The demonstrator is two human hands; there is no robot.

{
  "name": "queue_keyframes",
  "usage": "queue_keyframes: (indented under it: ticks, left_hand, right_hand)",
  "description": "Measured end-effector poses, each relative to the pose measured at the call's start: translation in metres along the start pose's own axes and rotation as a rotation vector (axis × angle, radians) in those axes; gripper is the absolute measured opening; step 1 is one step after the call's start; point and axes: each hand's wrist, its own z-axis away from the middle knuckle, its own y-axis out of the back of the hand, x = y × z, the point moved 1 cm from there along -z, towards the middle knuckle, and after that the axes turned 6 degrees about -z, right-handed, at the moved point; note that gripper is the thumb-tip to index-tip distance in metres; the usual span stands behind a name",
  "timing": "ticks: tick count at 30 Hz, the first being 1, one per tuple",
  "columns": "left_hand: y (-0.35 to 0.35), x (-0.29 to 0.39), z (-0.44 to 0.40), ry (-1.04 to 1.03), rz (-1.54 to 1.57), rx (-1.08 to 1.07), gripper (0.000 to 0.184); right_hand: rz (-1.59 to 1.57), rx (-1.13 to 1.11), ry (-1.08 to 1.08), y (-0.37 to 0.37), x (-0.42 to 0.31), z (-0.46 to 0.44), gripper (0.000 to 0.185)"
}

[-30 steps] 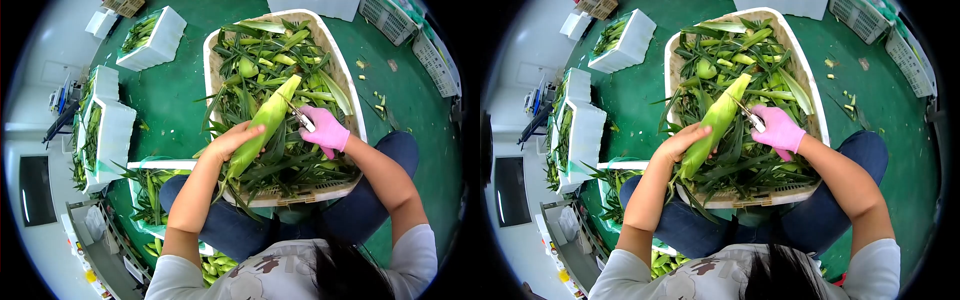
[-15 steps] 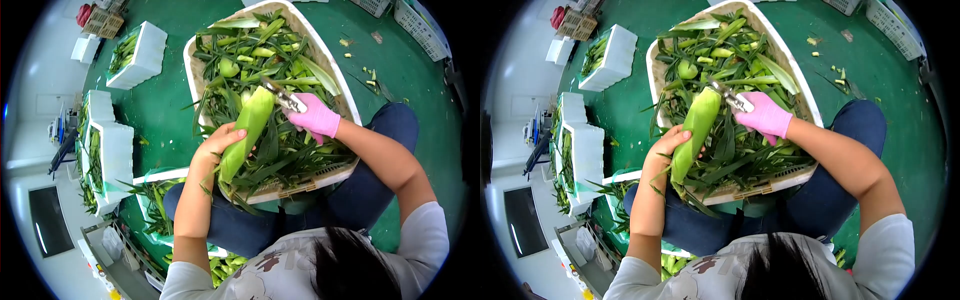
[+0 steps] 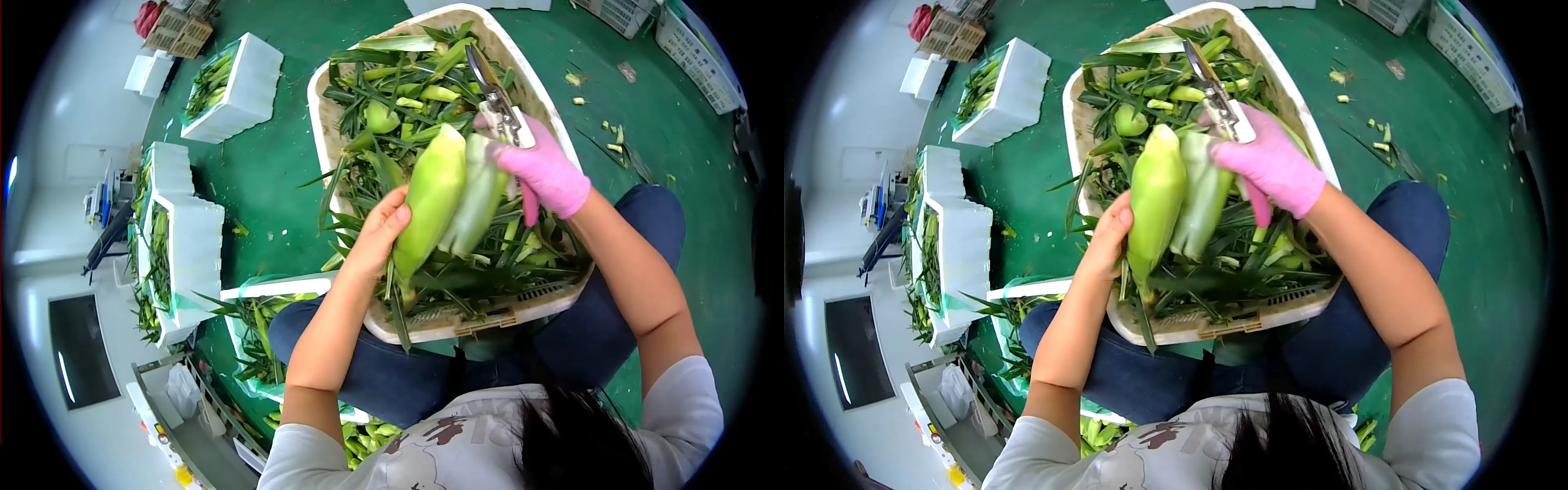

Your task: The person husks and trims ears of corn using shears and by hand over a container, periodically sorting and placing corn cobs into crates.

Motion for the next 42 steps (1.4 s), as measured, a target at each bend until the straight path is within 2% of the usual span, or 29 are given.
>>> queue_keyframes:
  ticks: [1, 2, 4, 6, 7, 8, 9, 10, 12, 14, 16, 17, 20, 21, 22, 24, 25, 26, 28, 30, 31, 34, 36, 39, 41, 42]
  left_hand:
    - [0.007, -0.013, 0.0, 0.12, 0.057, 0.084, 0.064]
    - [0.004, -0.004, -0.001, 0.218, 0.265, -0.16, 0.07]
    - [-0.007, 0.001, -0.003, 0.198, 0.334, -0.278, 0.078]
    - [-0.002, -0.001, 0.003, 0.184, 0.099, -0.149, 0.078]
    - [0.0, 0.002, 0.002, 0.125, -0.178, -0.104, 0.076]
    - [-0.003, 0.012, -0.001, 0.066, -0.456, -0.058, 0.075]
    - [-0.007, 0.023, 0.0, -0.165, -0.871, -0.024, 0.072]
    - [-0.012, 0.036, 0.003, -0.205, -1.121, -0.017, 0.074]
    - [-0.015, 0.048, 0.007, -0.313, -1.502, -0.084, 0.077]
    - [-0.014, 0.05, 0.011, -0.487, -1.61, -0.071, 0.075]
    - [-0.017, 0.056, 0.013, -0.587, -1.693, -0.044, 0.074]
    - [-0.016, 0.056, 0.016, -0.63, -1.749, 0.042, 0.065]
    - [-0.008, 0.051, 0.023, -0.836, -1.674, 0.386, 0.051]
    - [-0.01, 0.042, 0.025, -0.812, -1.4, 0.495, 0.039]
    - [-0.014, 0.034, 0.03, -0.603, -1.142, 0.523, 0.027]
    - [-0.015, 0.021, 0.024, 0.004, -0.432, 0.206, 0.033]
    - [-0.016, 0.009, 0.021, 0.116, -0.057, 0.221, 0.048]
    - [-0.016, 0.004, 0.014, 0.054, 0.219, 0.157, 0.056]
    - [-0.015, 0.006, 0.002, -0.083, 0.33, 0.323, 0.055]
    - [-0.01, 0.007, 0.0, -0.085, 0.295, 0.42, 0.052]
    - [-0.01, 0.009, 0.0, -0.094, 0.218, 0.474, 0.052]
    - [-0.006, 0.007, 0.0, -0.09, 0.097, 0.542, 0.052]
    - [-0.003, 0.004, -0.001, -0.082, 0.072, 0.54, 0.051]
    - [-0.004, 0.004, 0.003, -0.083, 0.216, 0.455, 0.05]
    - [-0.003, 0.004, 0.002, -0.106, 0.347, 0.407, 0.047]
    - [-0.002, 0.012, 0.001, -0.078, 0.4, 0.338, 0.054]
  right_hand:
    - [0.038, -0.004, 0.068, 0.004, 0.003, -0.007, 0.044]
    - [0.153, 0.07, 0.041, 0.003, -0.007, -0.005, 0.044]
    - [0.502, 0.261, 0.111, 0.016, -0.007, -0.016, 0.048]
    - [0.947, 0.452, 0.276, 0.03, -0.006, -0.025, 0.053]
    - [1.012, 0.475, 0.272, 0.035, -0.006, -0.023, 0.051]
    - [0.91, 0.418, 0.26, 0.032, -0.008, -0.021, 0.048]
    - [0.809, 0.362, 0.246, 0.028, -0.011, -0.015, 0.046]
    - [0.709, 0.303, 0.231, 0.024, -0.014, -0.01, 0.043]
    - [0.464, -0.043, 0.095, 0.013, -0.013, -0.001, 0.04]
    - [0.278, -0.307, -0.108, -0.004, 0.002, 0.009, 0.042]
    - [0.418, -0.394, -0.332, -0.031, -0.001, 0.018, 0.046]
    - [0.305, -0.343, -0.295, -0.037, 0.008, 0.021, 0.047]
    - [-0.165, -0.152, -0.331, -0.044, 0.033, 0.021, 0.049]
    - [-0.245, -0.114, -0.274, -0.042, 0.043, 0.018, 0.049]
    - [-0.323, -0.076, -0.216, -0.039, 0.052, 0.016, 0.049]
    - [-0.432, -0.106, -0.215, -0.042, 0.052, 0.013, 0.047]
    - [-0.443, -0.134, -0.244, -0.043, 0.049, 0.016, 0.048]
    - [-0.455, -0.165, -0.281, -0.048, 0.042, 0.021, 0.048]
    - [-0.426, -0.218, -0.297, -0.059, 0.041, 0.028, 0.05]
    - [-0.091, -0.211, -0.239, -0.064, 0.042, 0.03, 0.055]
    - [-0.002, -0.202, -0.06, -0.066, 0.053, 0.03, 0.061]
    - [0.459, -0.192, 0.09, -0.063, 0.056, 0.03, 0.064]
    - [0.412, -0.213, 0.056, -0.061, 0.054, 0.03, 0.061]
    - [0.259, -0.169, 0.032, -0.06, 0.056, 0.03, 0.058]
    - [0.084, -0.104, -0.106, -0.054, 0.06, 0.028, 0.057]
    - [-0.005, -0.076, -0.17, -0.052, 0.059, 0.025, 0.057]
